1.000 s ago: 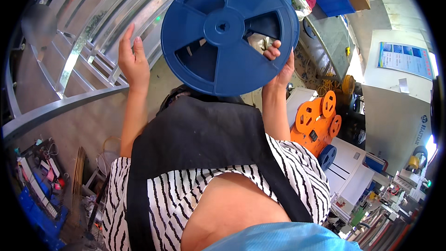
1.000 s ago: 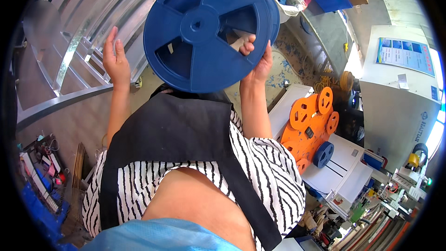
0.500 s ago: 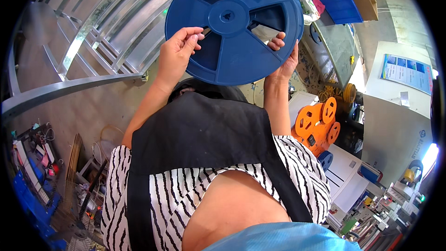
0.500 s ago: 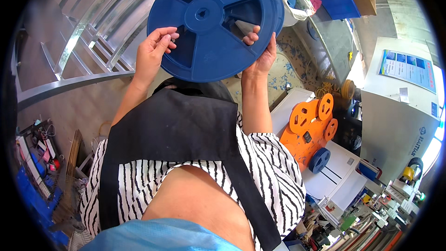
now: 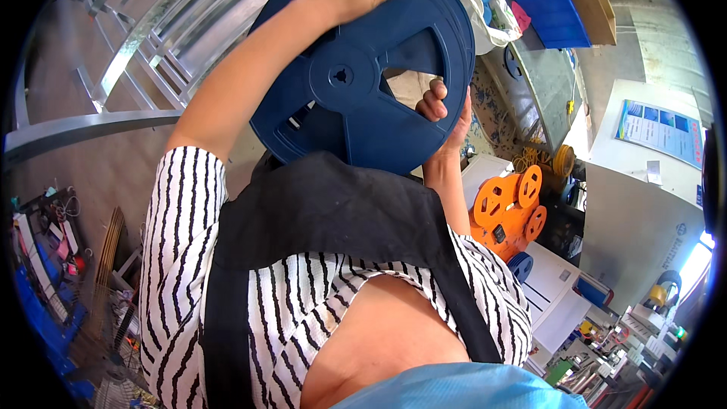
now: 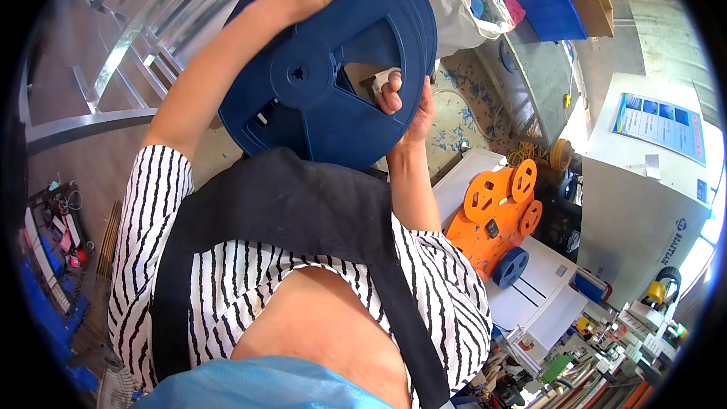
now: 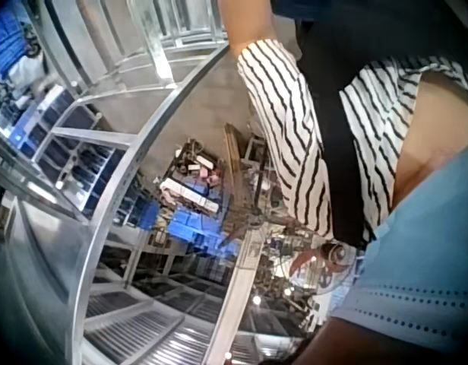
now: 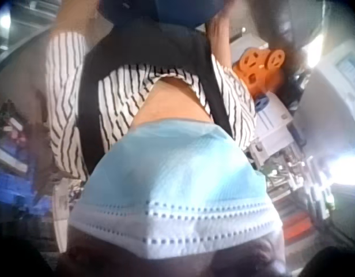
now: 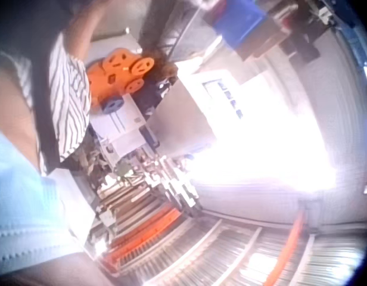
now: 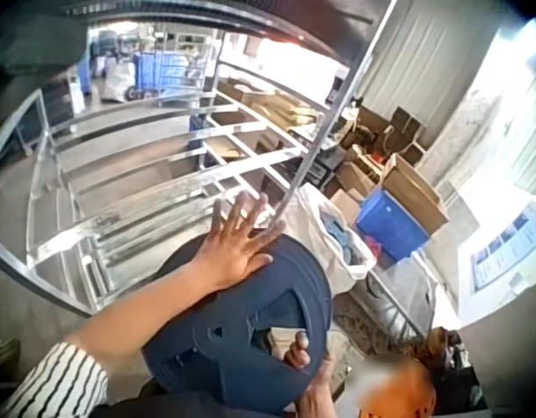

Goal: The person repeatedly picks up blue plastic spools from a pile on the floor and places them onto a metal rack. They handle the spools one at a time, occasionally inspecting them before stacking them on the rack.

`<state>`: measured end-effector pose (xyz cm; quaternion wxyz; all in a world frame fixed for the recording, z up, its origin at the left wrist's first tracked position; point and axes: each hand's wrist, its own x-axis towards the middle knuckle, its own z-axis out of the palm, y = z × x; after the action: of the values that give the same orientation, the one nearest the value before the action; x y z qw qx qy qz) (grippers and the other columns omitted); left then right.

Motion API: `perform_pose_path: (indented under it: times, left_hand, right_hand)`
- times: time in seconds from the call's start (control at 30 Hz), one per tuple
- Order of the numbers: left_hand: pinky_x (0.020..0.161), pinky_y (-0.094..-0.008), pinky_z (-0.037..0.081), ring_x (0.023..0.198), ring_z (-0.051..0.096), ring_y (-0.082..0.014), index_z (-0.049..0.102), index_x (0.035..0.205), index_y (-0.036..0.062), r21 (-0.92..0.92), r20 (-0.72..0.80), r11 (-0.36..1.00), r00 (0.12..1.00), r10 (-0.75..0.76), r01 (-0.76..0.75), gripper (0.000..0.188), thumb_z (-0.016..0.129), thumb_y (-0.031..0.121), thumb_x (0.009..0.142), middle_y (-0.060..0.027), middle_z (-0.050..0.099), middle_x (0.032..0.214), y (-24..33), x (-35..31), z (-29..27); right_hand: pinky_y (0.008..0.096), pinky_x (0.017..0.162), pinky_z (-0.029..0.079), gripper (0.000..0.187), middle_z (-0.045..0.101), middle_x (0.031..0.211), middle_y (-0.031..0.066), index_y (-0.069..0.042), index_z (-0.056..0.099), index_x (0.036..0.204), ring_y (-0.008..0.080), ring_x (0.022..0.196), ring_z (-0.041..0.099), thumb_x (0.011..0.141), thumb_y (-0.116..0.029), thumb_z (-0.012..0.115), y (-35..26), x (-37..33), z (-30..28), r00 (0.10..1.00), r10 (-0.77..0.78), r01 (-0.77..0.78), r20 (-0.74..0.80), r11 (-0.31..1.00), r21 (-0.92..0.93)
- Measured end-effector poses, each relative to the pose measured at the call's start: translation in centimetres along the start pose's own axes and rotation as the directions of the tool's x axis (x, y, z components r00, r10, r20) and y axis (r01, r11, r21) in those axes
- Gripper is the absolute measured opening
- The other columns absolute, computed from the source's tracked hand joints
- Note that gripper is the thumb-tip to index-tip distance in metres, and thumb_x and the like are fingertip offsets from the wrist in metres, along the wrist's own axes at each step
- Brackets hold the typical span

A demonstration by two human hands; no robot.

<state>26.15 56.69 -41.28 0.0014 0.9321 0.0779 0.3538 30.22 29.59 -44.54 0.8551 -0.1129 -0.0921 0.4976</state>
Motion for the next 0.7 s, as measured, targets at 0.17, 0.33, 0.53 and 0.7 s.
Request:
perform_pose_path:
  times: [0.17, 0.33, 0.53, 0.7]
  left_hand:
    - [0.106, -0.0650, 0.003, 0.144, 0.007, -0.0314, 0.018, 0.147, 0.0462, -0.175, 0.170, 0.958, 0.951, 0.258, -0.228, 0.055, 0.035, 0.054, 0.095, -0.0018, 0.006, 0.159, 4.9, -2.4, -1.1]
    - [0.107, -0.0677, 0.003, 0.143, 0.001, -0.0420, 0.020, 0.150, 0.0288, 0.077, -0.045, 0.997, 0.999, 0.004, 0.000, 0.070, 0.053, 0.043, 0.090, -0.0155, 0.005, 0.157, -2.5, 2.7, 2.8]
    - [0.109, -0.0616, -0.006, 0.145, 0.004, -0.0333, 0.019, 0.149, 0.0382, -0.162, 0.107, 0.964, 0.967, 0.230, -0.212, 0.056, 0.030, 0.053, 0.096, -0.0051, 0.009, 0.158, 4.8, -1.9, 0.2]
    - [0.107, -0.0671, -0.002, 0.145, 0.001, -0.0335, 0.023, 0.147, 0.0385, 0.171, 0.327, 0.985, 0.945, -0.022, -0.036, 0.056, 0.037, 0.052, 0.095, -0.0021, 0.017, 0.157, 3.2, -3.8, -1.6]
  right_hand:
    - [0.0236, 0.052, 0.039, 0.047, 0.054, 0.077, 0.0116, 0.005, 0.054, 0.096, 0.0143, 0.058, 0.045, 0.100, -0.038, 0.036, -0.3, -1.1, 0.4, 0.997, -0.020, 0.011, -0.079, 0.994, -0.105]
    - [0.0230, 0.053, 0.040, 0.046, 0.049, 0.062, 0.0052, 0.001, 0.052, 0.092, 0.0110, 0.054, 0.043, 0.100, -0.042, 0.037, -0.4, -0.7, 2.3, 0.998, 0.062, -0.067, -0.031, 0.975, -0.210]
    - [0.0242, 0.050, 0.036, 0.048, 0.051, 0.065, 0.0084, 0.002, 0.055, 0.094, 0.0126, 0.054, 0.040, 0.099, -0.042, 0.037, -0.8, -1.5, 0.9, 0.998, 0.032, -0.041, -0.056, 0.982, -0.183]
    - [0.0247, 0.054, 0.036, 0.048, 0.051, 0.069, 0.0086, 0.004, 0.055, 0.096, 0.0134, 0.057, 0.041, 0.099, -0.041, 0.039, -1.1, -1.7, 0.0, 0.996, -0.016, 0.004, -0.089, 0.990, -0.140]
